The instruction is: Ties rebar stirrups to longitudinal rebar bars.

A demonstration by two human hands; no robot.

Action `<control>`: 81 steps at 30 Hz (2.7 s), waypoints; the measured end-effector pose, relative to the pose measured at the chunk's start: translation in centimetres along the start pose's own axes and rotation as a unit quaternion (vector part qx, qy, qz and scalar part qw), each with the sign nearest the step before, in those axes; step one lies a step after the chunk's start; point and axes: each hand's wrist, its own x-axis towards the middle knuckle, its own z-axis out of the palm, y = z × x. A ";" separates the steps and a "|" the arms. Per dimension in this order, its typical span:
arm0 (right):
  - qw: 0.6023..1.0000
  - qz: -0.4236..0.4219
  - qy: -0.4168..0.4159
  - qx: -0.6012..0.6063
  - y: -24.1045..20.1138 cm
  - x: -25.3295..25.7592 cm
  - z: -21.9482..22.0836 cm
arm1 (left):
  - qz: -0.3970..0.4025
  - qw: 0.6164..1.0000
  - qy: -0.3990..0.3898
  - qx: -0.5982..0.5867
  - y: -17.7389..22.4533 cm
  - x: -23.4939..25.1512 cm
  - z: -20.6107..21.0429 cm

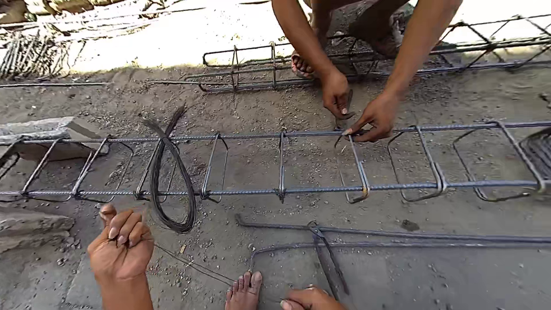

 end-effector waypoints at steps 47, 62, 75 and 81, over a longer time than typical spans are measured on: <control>0.996 -0.061 -0.043 -0.058 -0.1 -1.3 -0.5 | 0.087 0.993 0.021 0.073 1.1 1.5 -2.6; 0.963 -0.052 0.261 0.052 0.7 -0.9 -2.6 | 0.083 0.988 0.055 0.118 -1.6 0.2 -0.5; 0.809 0.042 0.551 0.201 3.7 1.4 -4.3 | -0.014 0.976 -0.013 0.215 -8.2 -3.8 3.2; 0.742 0.057 0.542 0.390 3.6 1.4 -3.8 | -0.027 0.977 -0.015 0.210 -8.9 -4.2 3.5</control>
